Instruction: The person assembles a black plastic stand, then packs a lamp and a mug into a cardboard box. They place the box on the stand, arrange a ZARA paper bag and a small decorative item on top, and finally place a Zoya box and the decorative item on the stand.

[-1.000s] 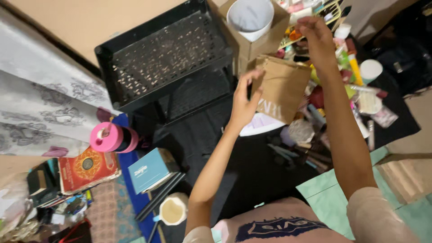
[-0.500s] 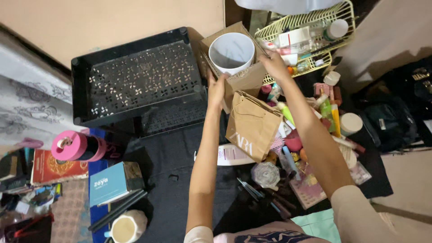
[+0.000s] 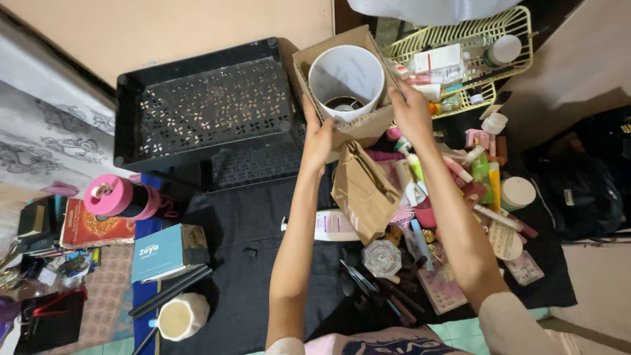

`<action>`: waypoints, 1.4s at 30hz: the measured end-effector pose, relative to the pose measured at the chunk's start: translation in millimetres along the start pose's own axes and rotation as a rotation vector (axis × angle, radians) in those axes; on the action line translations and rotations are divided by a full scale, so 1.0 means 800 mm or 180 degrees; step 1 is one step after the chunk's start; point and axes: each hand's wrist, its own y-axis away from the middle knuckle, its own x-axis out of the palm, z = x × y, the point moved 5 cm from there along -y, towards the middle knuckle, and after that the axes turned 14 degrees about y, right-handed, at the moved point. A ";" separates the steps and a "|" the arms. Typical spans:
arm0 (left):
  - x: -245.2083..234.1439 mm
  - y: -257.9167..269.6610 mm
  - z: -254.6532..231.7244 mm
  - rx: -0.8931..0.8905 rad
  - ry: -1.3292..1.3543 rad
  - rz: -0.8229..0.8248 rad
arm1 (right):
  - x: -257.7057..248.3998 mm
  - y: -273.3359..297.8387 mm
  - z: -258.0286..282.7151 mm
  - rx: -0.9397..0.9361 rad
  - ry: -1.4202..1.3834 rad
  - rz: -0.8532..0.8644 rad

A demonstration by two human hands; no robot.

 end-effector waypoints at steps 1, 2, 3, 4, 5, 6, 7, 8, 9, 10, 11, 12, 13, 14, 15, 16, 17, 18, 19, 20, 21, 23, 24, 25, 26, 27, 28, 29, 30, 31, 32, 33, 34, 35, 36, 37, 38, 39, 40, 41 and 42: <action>0.001 0.007 -0.007 0.0029 -0.0126 0.0005 | -0.009 0.009 0.008 0.0016 0.0017 -0.0043; 0.002 0.013 -0.013 0.0038 -0.0050 0.0063 | -0.017 0.017 0.016 0.0032 0.0033 -0.0085; 0.004 0.020 -0.020 0.0039 0.0032 0.0128 | -0.023 0.023 0.021 0.0179 -0.0019 -0.0005; 0.006 0.026 -0.026 0.0041 0.0113 0.0194 | -0.028 0.029 0.025 0.0326 -0.0072 0.0076; 0.008 0.032 -0.032 0.0041 0.0195 0.0229 | -0.033 0.034 0.028 0.0472 -0.0118 0.0154; 0.010 0.039 -0.038 0.0042 0.0277 0.0264 | -0.038 0.040 0.031 0.0621 -0.0030 0.0229; 0.012 0.045 -0.044 0.0048 0.0356 0.0295 | -0.042 0.046 0.034 0.0763 0.0053 0.0305; 0.015 0.052 -0.051 0.0097 0.0339 0.0333 | -0.045 0.053 0.037 0.0905 0.0136 0.0381; 0.017 0.059 -0.058 0.0145 0.0323 0.0370 | -0.054 0.057 0.050 0.0512 0.0078 0.0119; 0.019 0.067 -0.066 0.0194 0.0308 0.0408 | -0.064 0.063 0.063 0.0113 0.0020 -0.0135; 0.022 0.074 -0.073 0.0188 0.0375 0.0445 | -0.073 0.068 0.077 -0.0303 -0.0035 -0.0386; 0.024 0.082 -0.080 0.0182 0.0441 0.0484 | -0.078 0.074 0.082 -0.0209 -0.0036 -0.0373; 0.027 0.088 -0.088 0.0182 0.0505 0.0523 | -0.083 0.080 0.087 -0.0120 -0.0041 -0.0362; 0.030 0.092 -0.097 0.0235 0.0491 0.0545 | -0.089 0.083 0.092 -0.0032 -0.0046 -0.0350; 0.032 0.099 -0.104 0.0268 0.0475 0.0561 | -0.093 0.086 0.095 0.0204 -0.0029 -0.0281; 0.034 0.104 -0.111 0.0302 0.0459 0.0576 | -0.096 0.089 0.096 0.0439 -0.0012 -0.0210; 0.036 0.110 -0.117 0.0352 0.0421 0.0614 | -0.100 0.095 0.097 0.0683 0.0010 -0.0123; 0.037 0.116 -0.123 0.0403 0.0383 0.0651 | -0.106 0.101 0.100 0.0787 0.0027 -0.0118; 0.039 0.119 -0.131 0.0463 0.0343 0.0690 | -0.111 0.105 0.103 0.0882 0.0041 -0.0118; 0.041 0.122 -0.139 0.0552 0.0296 0.0730 | -0.115 0.108 0.107 0.0978 0.0055 -0.0118; 0.043 0.126 -0.146 0.0632 0.0247 0.0766 | -0.123 0.111 0.118 0.0613 -0.0060 -0.0288; 0.046 0.137 -0.163 0.0774 0.0111 0.0819 | -0.140 0.116 0.140 -0.0130 -0.0294 -0.0618; 0.047 0.143 -0.172 0.0837 0.0024 0.0837 | -0.144 0.120 0.144 0.0003 -0.0266 -0.0602; 0.049 0.148 -0.183 0.0903 -0.0064 0.0868 | -0.150 0.125 0.147 0.0139 -0.0238 -0.0600; 0.049 0.155 -0.194 0.0909 -0.0028 0.0892 | -0.155 0.130 0.152 0.0274 -0.0211 -0.0596; 0.050 0.163 -0.204 0.0917 0.0013 0.0915 | -0.162 0.136 0.164 0.0093 -0.0172 -0.0696; 0.050 0.171 -0.214 0.0924 0.0053 0.0939 | -0.170 0.141 0.176 -0.0090 -0.0133 -0.0794; 0.050 0.179 -0.225 0.0966 0.0079 0.0969 | -0.177 0.148 0.189 -0.0268 -0.0091 -0.0897; 0.050 0.187 -0.236 0.1008 0.0105 0.0998 | -0.181 0.154 0.197 -0.0084 -0.0065 -0.0873; 0.049 0.197 -0.246 0.1039 0.0133 0.1026 | -0.186 0.164 0.203 0.0109 -0.0039 -0.0840; 0.047 0.207 -0.254 0.1002 0.0230 0.1069 | -0.190 0.173 0.211 0.0302 -0.0013 -0.0806; 0.044 0.218 -0.262 0.0961 0.0326 0.1108 | -0.195 0.183 0.222 0.0282 -0.0106 -0.0840; 0.040 0.229 -0.269 0.0919 0.0422 0.1147 | -0.200 0.193 0.234 0.0261 -0.0199 -0.0874; 0.036 0.238 -0.279 0.0994 0.0331 0.1184 | -0.203 0.201 0.247 0.0230 -0.0292 -0.0918; 0.031 0.248 -0.289 0.1068 0.0241 0.1222 | -0.206 0.211 0.262 0.0138 -0.0256 -0.1000; 0.027 0.258 -0.297 0.1136 0.0155 0.1251 | -0.210 0.222 0.276 0.0049 -0.0215 -0.1070; 0.022 0.266 -0.303 0.1145 0.0203 0.1288 | -0.213 0.233 0.289 -0.0041 -0.0174 -0.1140; 0.017 0.275 -0.309 0.1149 0.0248 0.1322 | -0.216 0.243 0.303 -0.0174 0.0045 -0.1218; 0.012 0.284 -0.315 0.1153 0.0293 0.1357 | -0.220 0.253 0.316 -0.0309 0.0264 -0.1291; 0.006 0.293 -0.320 0.1105 0.0397 0.1390 | -0.222 0.264 0.329 -0.0445 0.0481 -0.1366; 0.002 0.301 -0.325 0.1057 0.0502 0.1424 | -0.223 0.273 0.336 -0.0278 0.0270 -0.1321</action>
